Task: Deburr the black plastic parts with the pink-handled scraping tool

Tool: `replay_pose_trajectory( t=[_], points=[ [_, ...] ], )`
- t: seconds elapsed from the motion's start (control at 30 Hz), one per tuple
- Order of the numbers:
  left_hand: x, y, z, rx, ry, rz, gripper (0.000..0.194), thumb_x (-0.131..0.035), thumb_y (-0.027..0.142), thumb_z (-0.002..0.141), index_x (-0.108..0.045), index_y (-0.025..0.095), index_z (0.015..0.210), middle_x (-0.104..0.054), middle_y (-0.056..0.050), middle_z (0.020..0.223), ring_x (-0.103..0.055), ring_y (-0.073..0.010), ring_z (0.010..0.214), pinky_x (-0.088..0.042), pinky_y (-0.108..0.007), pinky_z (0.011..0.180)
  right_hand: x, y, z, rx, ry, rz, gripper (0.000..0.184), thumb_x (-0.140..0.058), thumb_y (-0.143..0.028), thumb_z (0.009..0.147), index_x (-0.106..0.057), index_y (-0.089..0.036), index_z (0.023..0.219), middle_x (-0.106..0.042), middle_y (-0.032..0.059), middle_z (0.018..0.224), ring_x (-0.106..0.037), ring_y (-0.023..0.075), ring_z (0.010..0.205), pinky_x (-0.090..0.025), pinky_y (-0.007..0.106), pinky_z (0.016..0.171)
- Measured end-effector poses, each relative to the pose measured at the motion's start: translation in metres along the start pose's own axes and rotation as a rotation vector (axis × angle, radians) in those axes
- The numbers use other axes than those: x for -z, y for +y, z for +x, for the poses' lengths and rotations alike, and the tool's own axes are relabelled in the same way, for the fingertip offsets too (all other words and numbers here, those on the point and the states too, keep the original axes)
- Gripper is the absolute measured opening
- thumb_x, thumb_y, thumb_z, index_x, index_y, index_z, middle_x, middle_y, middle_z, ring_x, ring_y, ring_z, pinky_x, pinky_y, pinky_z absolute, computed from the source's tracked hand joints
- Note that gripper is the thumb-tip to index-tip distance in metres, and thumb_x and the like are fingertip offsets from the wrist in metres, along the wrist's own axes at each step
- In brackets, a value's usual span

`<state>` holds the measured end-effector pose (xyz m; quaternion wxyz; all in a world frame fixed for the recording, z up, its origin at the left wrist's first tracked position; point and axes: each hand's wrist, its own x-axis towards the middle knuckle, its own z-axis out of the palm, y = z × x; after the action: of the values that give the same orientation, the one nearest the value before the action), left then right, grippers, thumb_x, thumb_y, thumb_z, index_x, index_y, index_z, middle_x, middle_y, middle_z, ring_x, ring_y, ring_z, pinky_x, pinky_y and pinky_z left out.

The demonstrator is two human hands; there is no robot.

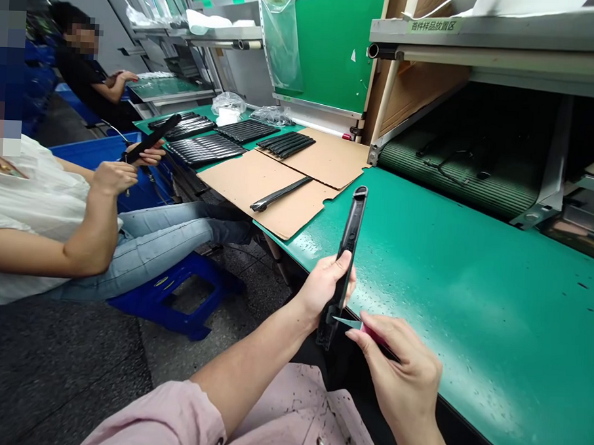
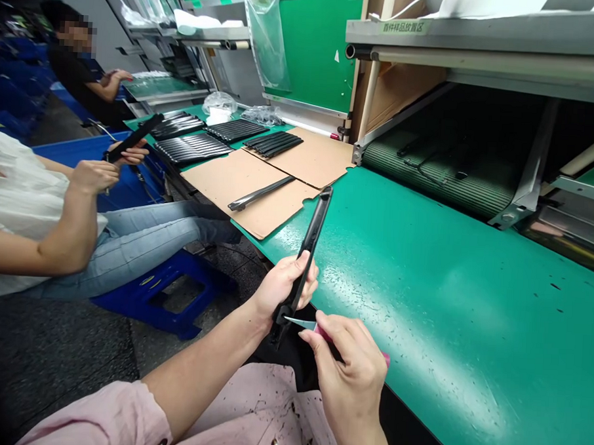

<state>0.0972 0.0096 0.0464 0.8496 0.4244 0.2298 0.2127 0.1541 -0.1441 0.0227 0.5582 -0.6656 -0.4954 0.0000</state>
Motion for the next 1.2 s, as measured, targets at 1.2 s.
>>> replay_pose_trajectory(
  t=[1.2],
  points=[
    [0.0,0.011,-0.006,-0.027,-0.14,-0.33,0.046,-0.034,0.048,0.1,-0.06,0.012,0.114,-0.043,0.004,0.059,-0.038,-0.0074,0.044,-0.027,-0.018,0.042,0.008,-0.007,-0.005,-0.293,-0.366,-0.11,0.035,-0.036,-0.045,0.104,-0.065,-0.027,0.096,-0.056,-0.0011,0.078,-0.054,0.0167,0.065,-0.035,0.03,0.062]
  ],
)
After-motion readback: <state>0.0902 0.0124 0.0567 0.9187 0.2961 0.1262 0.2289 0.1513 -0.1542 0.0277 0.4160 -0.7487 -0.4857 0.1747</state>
